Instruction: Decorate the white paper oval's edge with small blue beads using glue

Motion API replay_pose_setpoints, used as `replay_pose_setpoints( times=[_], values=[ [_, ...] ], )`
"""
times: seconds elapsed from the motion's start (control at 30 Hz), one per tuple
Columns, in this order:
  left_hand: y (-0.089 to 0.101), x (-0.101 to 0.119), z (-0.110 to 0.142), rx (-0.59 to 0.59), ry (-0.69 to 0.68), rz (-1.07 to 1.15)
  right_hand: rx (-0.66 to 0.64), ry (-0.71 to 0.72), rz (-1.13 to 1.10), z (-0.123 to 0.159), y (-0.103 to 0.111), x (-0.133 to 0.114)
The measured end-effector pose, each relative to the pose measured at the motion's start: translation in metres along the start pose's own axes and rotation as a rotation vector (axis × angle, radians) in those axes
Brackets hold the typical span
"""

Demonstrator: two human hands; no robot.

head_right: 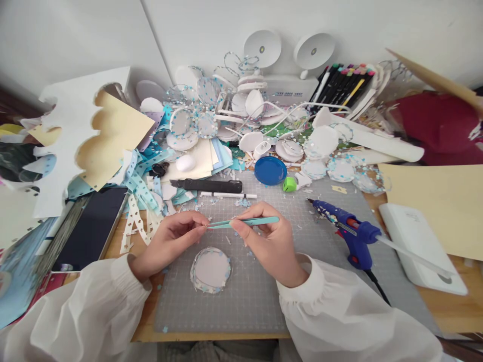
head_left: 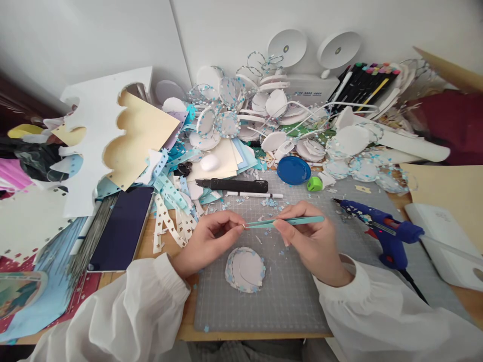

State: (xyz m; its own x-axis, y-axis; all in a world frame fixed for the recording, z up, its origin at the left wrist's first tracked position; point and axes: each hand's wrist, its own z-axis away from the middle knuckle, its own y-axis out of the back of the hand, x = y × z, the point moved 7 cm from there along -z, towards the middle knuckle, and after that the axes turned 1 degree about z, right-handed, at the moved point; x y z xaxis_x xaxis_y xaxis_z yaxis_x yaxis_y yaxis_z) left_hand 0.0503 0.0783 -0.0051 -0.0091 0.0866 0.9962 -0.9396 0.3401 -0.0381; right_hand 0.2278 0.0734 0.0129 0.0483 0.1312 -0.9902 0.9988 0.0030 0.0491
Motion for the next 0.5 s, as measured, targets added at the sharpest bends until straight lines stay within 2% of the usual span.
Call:
replay_pose_setpoints(
  times=[0.3, 0.5],
  values=[
    [-0.0008, -0.0009, 0.0008, -0.012, 0.022, 0.001, -0.019, 0.021, -0.014, 0.0003, -0.0029, -0.0033],
    [-0.0015, 0.0004, 0.0002, -0.009, 0.023, 0.006, 0.009, -0.050, 0.043, -0.0005, 0.0003, 0.0027]
  ],
)
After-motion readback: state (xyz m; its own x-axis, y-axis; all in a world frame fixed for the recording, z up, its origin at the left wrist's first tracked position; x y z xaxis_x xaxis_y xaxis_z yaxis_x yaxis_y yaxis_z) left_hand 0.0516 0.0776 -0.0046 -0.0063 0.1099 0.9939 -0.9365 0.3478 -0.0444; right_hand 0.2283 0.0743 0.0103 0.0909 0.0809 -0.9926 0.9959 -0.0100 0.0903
